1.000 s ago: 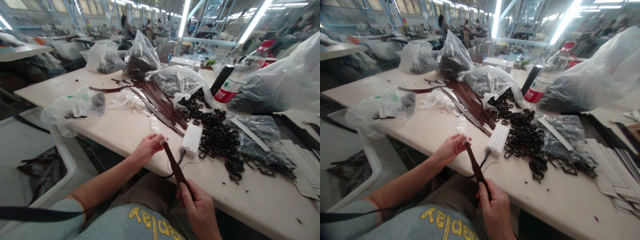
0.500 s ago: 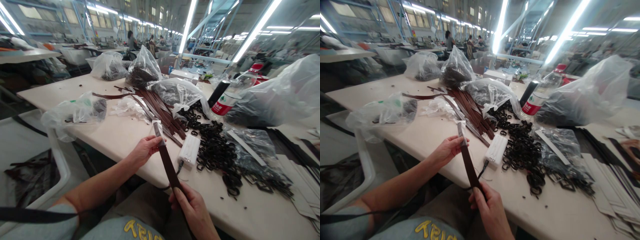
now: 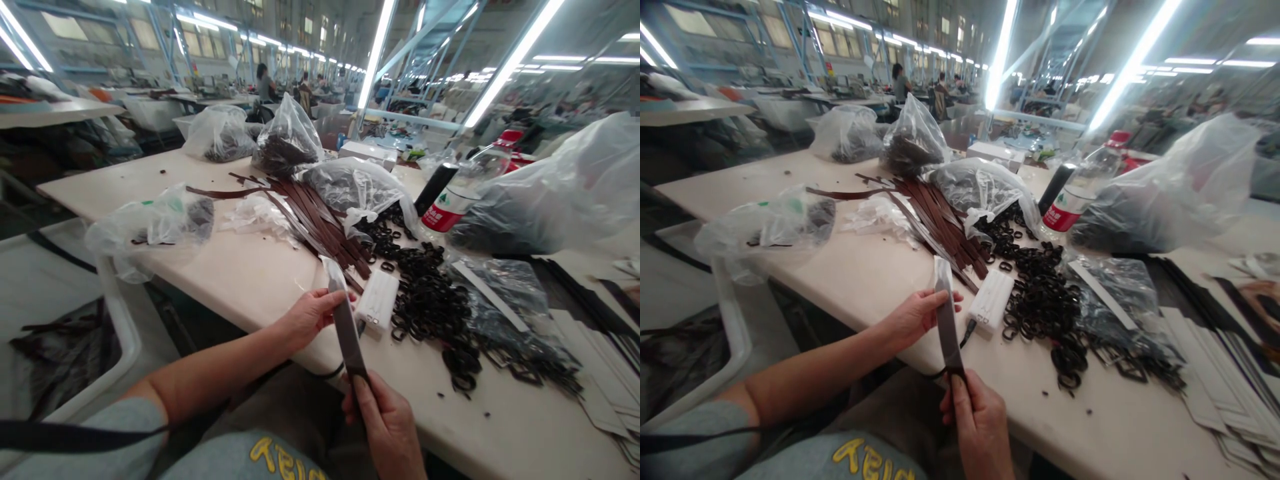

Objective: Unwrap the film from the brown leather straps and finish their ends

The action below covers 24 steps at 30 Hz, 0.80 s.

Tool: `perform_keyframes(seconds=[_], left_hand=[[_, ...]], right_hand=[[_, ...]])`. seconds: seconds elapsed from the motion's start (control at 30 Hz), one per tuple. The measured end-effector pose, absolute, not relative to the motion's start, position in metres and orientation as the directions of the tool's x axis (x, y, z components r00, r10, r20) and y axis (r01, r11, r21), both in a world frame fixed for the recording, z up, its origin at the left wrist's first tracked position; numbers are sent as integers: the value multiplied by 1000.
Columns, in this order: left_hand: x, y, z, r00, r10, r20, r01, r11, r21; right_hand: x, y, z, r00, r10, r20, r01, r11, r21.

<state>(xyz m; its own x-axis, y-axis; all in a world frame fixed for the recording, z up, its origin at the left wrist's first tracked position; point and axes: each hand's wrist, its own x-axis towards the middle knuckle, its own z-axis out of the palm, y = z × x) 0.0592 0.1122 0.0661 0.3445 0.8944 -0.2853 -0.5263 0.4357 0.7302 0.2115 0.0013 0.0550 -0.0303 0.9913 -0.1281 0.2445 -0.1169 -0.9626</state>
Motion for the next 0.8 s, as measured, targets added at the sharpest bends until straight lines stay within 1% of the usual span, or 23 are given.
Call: perform_keyframes(seconds=[0.1,0.2,0.27,0.37,0.4,0.47,0.53,0.7,0.8], left_hand=[[62,99,59,388,858,-337,-412,489,769],[63,82,57,431,844,-320,-363,487,794],[63,83,59,438,849,-297,-416,484,769],[63,98,63,356,871,-339,-557,489,672],[63,102,64,334,872,-358,-581,490,650],[63,104,66,333,872,-360,-579,490,651],[62,99,68,352,884,-309,-550,462,695],[60,83,78,329,938,-107,-505,271,820],[65,86,81,329,939,-103,-474,258,842]], right_hand=[[210,1,48,-45,996,-76,282,-61,-958],[212,2,46,-40,999,4,330,17,-944],[215,0,46,-23,999,49,380,54,-923],[217,-8,41,16,999,47,439,35,-898],[217,-10,39,27,999,33,446,18,-895],[217,-16,34,47,999,23,445,-1,-895],[217,-20,32,78,996,32,429,-4,-903],[217,-22,43,152,984,89,397,21,-918],[214,-18,51,182,976,120,404,37,-914]])
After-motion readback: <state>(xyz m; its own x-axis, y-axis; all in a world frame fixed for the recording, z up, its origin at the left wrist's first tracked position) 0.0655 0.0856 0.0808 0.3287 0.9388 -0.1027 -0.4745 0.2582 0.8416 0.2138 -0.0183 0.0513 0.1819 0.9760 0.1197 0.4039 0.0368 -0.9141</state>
